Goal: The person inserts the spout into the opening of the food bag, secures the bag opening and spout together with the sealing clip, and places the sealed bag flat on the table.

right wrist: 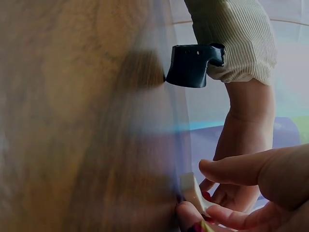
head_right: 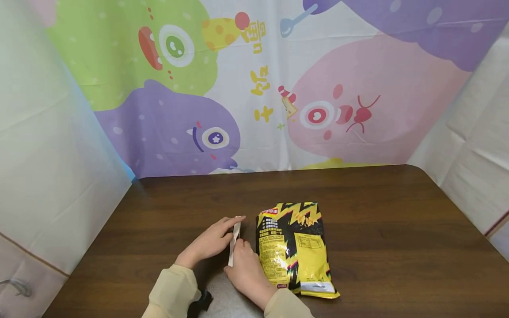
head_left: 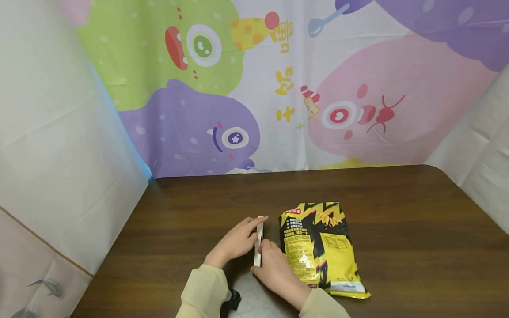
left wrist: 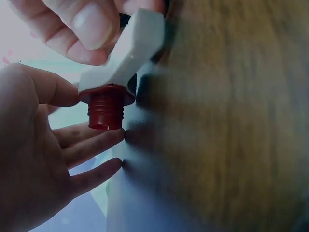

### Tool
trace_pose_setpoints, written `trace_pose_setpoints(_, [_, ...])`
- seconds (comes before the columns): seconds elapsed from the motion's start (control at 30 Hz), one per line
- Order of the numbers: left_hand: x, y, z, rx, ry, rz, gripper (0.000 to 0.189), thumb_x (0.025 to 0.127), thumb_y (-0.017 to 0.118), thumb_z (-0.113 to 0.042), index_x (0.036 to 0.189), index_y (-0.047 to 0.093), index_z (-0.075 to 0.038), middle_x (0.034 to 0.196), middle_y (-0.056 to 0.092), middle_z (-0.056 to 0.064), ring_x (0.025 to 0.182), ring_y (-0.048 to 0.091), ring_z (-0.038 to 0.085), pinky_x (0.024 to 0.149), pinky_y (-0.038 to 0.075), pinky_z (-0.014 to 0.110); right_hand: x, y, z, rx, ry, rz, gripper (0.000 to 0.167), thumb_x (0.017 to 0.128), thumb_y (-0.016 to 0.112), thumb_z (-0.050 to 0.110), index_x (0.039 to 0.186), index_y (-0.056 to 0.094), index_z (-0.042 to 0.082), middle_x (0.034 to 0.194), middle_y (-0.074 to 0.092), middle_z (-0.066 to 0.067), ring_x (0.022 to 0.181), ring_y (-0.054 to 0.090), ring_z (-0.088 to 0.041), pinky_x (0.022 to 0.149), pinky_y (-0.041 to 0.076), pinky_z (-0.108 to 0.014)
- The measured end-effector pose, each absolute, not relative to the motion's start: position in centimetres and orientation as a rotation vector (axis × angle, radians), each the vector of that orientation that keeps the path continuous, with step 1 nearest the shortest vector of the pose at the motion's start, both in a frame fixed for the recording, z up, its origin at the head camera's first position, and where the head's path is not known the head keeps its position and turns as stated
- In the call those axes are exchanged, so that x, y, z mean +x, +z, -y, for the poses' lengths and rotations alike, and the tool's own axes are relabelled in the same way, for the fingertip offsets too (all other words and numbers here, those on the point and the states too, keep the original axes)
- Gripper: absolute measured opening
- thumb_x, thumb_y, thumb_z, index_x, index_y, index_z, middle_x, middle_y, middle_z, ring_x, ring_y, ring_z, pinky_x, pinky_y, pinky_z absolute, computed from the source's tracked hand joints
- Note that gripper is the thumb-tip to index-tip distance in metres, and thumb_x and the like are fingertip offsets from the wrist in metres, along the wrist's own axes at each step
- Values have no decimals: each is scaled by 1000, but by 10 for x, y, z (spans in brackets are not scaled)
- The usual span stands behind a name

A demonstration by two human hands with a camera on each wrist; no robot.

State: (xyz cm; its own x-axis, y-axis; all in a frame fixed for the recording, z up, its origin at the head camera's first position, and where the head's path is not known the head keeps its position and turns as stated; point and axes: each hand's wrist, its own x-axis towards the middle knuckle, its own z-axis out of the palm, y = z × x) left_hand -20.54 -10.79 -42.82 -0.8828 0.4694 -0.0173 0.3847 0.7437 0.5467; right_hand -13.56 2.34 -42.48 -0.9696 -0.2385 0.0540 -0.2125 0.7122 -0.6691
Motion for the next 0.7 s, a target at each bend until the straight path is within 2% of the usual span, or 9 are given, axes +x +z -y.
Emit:
trace_pose_setpoints(0.13, [-205,-428,108,669,791,-2790,40,94,37,-16,133,47,-19,128,48,6,114,49,23,93,41,44,-135,-424,-23,-369,-1092,-2890,41,63,79,13,85,45,4,76,45,-5,66,47,-18,55,39,-31])
trace_pose_setpoints(0.33, [-205,-429,108,637,846,-2801,39,94,39,-16,132,47,-16,130,45,8,114,49,24,92,40,43,-134,-425,-22,-372,-1058,-2921,43,60,78,5,88,45,3,76,46,-7,66,49,-20,55,41,-32])
trace_pose_setpoints(0.6, [-203,-428,109,638,884,-2835,35,94,44,-21,128,49,-16,121,47,8,93,53,18,83,44,39,-133,-426,-21,-392,-1004,-2985,42,59,74,-1,89,44,3,76,47,-9,66,50,-23,54,41,-35])
trace_pose_setpoints(0.7, [-203,-428,110,635,914,-2842,34,94,46,-22,127,51,-15,118,46,8,92,52,18,81,44,39,-133,-426,-21,-384,-1009,-2970,42,60,73,-1,90,44,3,76,49,-9,65,50,-23,54,41,-34])
